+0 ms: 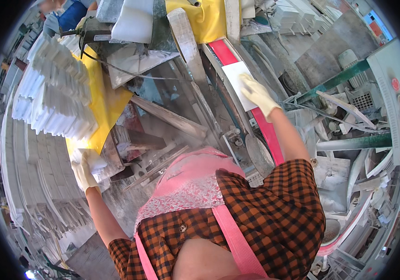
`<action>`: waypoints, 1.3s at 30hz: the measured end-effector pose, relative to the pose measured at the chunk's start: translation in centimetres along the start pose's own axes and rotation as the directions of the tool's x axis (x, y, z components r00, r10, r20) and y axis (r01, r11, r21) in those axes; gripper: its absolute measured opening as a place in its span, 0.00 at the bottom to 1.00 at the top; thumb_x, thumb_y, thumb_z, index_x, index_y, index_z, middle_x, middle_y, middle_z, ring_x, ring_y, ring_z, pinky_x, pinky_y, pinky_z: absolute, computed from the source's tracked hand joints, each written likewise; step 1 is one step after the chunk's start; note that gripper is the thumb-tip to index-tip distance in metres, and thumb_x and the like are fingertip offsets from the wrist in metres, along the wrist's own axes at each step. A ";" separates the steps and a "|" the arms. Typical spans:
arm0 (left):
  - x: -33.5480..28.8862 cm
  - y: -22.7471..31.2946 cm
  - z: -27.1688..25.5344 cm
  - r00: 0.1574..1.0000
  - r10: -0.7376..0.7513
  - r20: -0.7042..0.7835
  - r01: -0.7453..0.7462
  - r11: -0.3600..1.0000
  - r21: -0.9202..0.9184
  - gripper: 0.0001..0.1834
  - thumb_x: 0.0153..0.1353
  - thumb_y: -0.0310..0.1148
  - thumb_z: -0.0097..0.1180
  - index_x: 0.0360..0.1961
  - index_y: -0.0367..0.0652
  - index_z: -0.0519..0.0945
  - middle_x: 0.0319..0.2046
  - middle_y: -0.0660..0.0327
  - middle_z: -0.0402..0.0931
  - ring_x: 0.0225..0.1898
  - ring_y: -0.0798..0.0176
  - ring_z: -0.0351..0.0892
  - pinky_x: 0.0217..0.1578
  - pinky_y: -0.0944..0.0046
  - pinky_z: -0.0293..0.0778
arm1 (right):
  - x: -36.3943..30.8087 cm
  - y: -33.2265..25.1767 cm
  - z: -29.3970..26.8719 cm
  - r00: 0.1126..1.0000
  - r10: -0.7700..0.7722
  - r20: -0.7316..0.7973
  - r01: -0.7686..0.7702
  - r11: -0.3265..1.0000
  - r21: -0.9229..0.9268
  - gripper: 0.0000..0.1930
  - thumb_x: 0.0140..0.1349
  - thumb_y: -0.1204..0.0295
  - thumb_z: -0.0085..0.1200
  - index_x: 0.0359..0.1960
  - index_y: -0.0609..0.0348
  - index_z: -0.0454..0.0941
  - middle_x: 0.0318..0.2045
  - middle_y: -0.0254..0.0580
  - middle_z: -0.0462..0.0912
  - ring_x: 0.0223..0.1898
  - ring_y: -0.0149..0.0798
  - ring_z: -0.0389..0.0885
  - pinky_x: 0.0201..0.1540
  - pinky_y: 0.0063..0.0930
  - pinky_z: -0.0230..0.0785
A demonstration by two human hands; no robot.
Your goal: The person picks white rectangular boards from a conveyor and stacks them on a nearby pile. The person uses both hands to lift and place each board, repeating the motion throughout the clip.
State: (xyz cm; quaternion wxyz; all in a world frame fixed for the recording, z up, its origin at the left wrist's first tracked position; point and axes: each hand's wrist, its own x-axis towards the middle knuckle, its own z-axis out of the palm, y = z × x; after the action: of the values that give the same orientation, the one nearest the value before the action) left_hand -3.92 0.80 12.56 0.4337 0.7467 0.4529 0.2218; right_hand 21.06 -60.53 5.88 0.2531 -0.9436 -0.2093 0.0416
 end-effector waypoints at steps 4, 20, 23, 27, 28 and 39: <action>0.1 -0.4 0.0 0.999 -0.016 0.047 0.018 0.999 -0.045 0.37 0.60 0.44 0.64 0.65 0.34 0.67 0.55 0.49 0.76 0.52 0.54 0.79 0.51 0.56 0.76 | -5.2 -0.5 -3.9 0.983 -0.055 0.176 0.074 0.992 -0.104 0.42 0.59 0.72 0.62 0.75 0.60 0.58 0.76 0.56 0.57 0.78 0.53 0.52 0.78 0.40 0.47; -0.3 0.5 0.0 0.995 -0.062 0.084 0.069 0.994 -0.081 0.37 0.61 0.43 0.63 0.67 0.34 0.67 0.57 0.49 0.75 0.54 0.55 0.77 0.55 0.57 0.73 | -2.5 -1.2 1.1 0.918 -0.310 -0.247 0.008 0.638 -0.770 0.32 0.64 0.65 0.55 0.66 0.72 0.67 0.64 0.59 0.75 0.67 0.49 0.72 0.74 0.39 0.58; -0.2 0.3 -0.1 0.997 -0.045 0.068 0.050 0.996 -0.075 0.36 0.61 0.41 0.63 0.65 0.34 0.67 0.56 0.50 0.75 0.53 0.55 0.78 0.53 0.57 0.74 | -0.3 -2.0 1.0 0.964 -0.215 -0.159 0.041 0.705 -0.708 0.34 0.61 0.62 0.60 0.67 0.66 0.67 0.66 0.52 0.73 0.70 0.47 0.69 0.74 0.43 0.56; 0.6 -1.4 0.7 0.999 -0.039 -0.021 0.032 0.965 -0.260 0.34 0.60 0.45 0.69 0.60 0.34 0.74 0.52 0.53 0.81 0.46 0.60 0.84 0.47 0.61 0.80 | 0.0 -3.8 0.0 0.997 -0.014 0.072 0.062 0.683 -0.728 0.36 0.64 0.69 0.52 0.75 0.59 0.59 0.75 0.47 0.61 0.77 0.43 0.57 0.79 0.44 0.46; 0.4 -1.9 0.3 0.991 -0.119 0.063 0.134 0.928 -0.348 0.35 0.61 0.46 0.68 0.63 0.36 0.73 0.53 0.57 0.81 0.47 0.63 0.83 0.49 0.60 0.80 | -0.4 -4.8 -0.5 0.984 -0.177 0.014 0.138 0.710 -0.691 0.32 0.65 0.70 0.51 0.73 0.58 0.64 0.71 0.49 0.68 0.73 0.45 0.63 0.77 0.41 0.51; -2.2 2.0 -0.9 0.992 -0.126 -0.028 0.122 0.985 -0.122 0.33 0.57 0.38 0.69 0.59 0.34 0.71 0.51 0.46 0.77 0.54 0.52 0.79 0.52 0.56 0.78 | 7.7 -16.2 7.0 0.867 -0.467 -0.175 0.413 0.869 -0.274 0.20 0.70 0.71 0.46 0.62 0.61 0.74 0.57 0.53 0.80 0.58 0.49 0.79 0.62 0.41 0.70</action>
State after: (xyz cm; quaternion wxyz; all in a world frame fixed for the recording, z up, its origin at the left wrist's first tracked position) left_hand -4.68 -1.13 14.90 0.4827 0.6857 0.4918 0.2344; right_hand 20.73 -41.35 8.03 0.1692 -0.8911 -0.3919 -0.1537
